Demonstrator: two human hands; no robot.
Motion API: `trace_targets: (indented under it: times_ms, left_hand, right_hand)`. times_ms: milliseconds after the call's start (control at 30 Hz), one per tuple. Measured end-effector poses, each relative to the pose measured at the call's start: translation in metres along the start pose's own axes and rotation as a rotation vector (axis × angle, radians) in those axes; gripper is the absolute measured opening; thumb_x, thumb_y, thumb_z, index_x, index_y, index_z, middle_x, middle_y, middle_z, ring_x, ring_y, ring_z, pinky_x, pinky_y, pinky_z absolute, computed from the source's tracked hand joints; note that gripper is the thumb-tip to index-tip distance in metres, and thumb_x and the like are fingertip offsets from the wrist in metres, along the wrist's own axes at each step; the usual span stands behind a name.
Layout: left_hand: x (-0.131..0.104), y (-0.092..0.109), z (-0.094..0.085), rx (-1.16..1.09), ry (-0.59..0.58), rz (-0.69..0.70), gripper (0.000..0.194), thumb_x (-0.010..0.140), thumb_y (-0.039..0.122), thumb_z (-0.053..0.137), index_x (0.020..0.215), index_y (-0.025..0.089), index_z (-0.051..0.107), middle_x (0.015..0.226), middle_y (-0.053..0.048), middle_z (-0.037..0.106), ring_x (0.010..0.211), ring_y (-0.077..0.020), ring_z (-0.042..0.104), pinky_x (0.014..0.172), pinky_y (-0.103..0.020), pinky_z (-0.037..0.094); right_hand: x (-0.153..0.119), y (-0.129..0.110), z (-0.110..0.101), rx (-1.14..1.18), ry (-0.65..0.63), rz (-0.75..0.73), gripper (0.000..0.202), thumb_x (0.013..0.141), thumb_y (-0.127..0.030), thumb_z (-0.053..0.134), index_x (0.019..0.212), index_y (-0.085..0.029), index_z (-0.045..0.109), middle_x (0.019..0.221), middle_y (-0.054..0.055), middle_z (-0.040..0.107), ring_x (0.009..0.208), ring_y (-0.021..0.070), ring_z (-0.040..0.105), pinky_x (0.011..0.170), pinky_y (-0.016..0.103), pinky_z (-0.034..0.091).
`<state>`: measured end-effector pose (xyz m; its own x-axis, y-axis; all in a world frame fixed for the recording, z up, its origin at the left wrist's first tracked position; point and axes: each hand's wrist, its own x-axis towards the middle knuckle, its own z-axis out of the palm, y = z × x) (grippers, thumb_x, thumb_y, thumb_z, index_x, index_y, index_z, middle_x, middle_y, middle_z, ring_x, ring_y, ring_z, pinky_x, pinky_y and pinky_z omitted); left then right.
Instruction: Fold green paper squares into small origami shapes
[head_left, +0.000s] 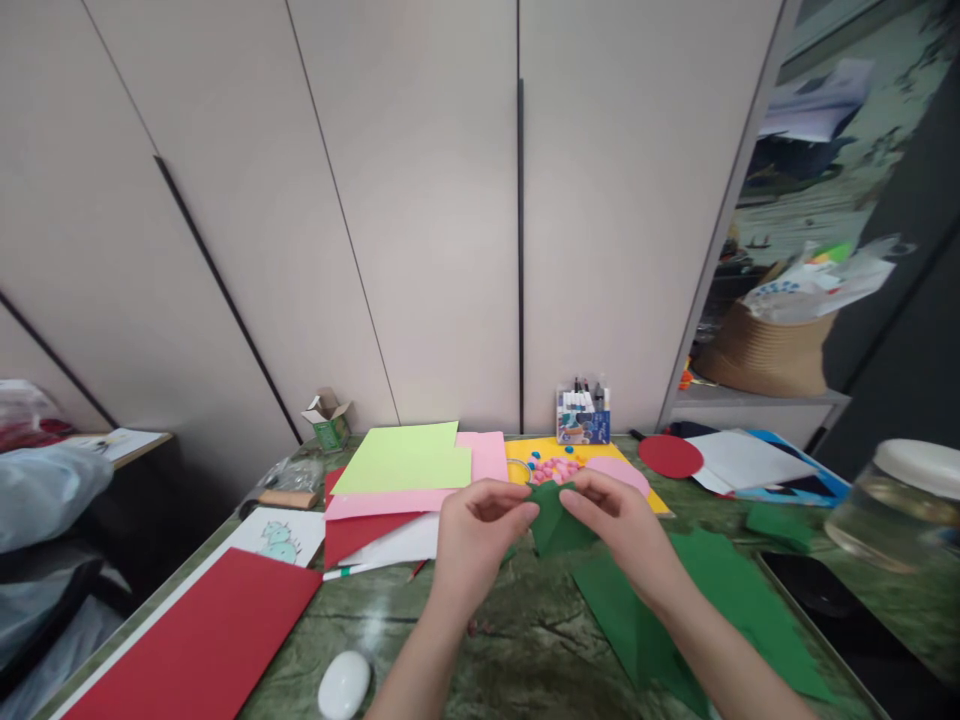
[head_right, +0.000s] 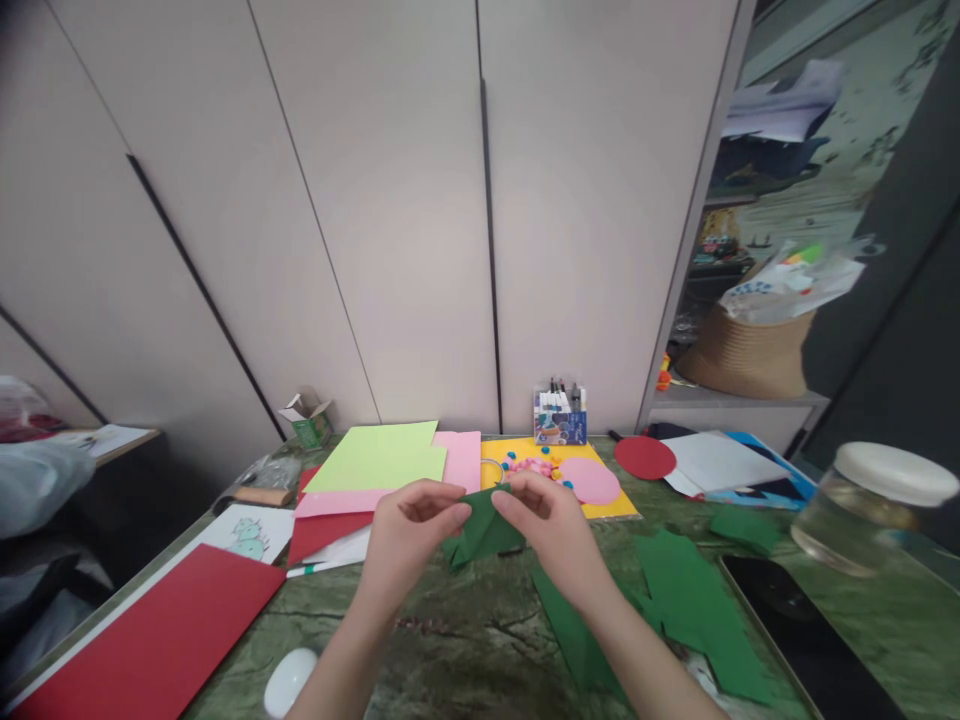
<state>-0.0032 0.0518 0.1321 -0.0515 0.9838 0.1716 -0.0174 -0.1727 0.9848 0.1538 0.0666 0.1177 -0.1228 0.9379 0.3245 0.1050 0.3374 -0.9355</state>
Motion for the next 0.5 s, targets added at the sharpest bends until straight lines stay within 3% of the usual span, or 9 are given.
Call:
trace_targets:
  times_ms: [400,500]
  left_hand:
    - [-0.0032,0.0005,0.0,0.003,0.008,0.017,0.012,0.06,0.021,0.071,0.069,0.014,0.067,0.063,-0.003,0.068,0.052,-0.0113,0.059,0.051,-0.022,0.048]
    - [-0.0031,-0.0003,0.0015,0.0,0.014,0.017,0.012,0.059,0.021,0.071,0.069,0.014,0.067,0.062,-0.003,0.068,0.052,-0.012,0.059,0.051,-0.023,0.048]
  right_hand:
    - [-0.0021,-0.0059,0.0031,-0.049,0.078,-0.067,0.024,0.076,-0.034,0.056,0.059,-0.018,0.047,0.059,-0.002,0.043,0.058,0.0125,0.042,0.052,0.022,0.036]
    - [-0.0026,-0.0054,0.0038,-0.049,0.032,-0.07,0.023,0.076,-0.035,0.055,0.061,-0.018,0.049,0.06,-0.002,0.046,0.057,0.0124,0.042,0.051,0.022,0.036]
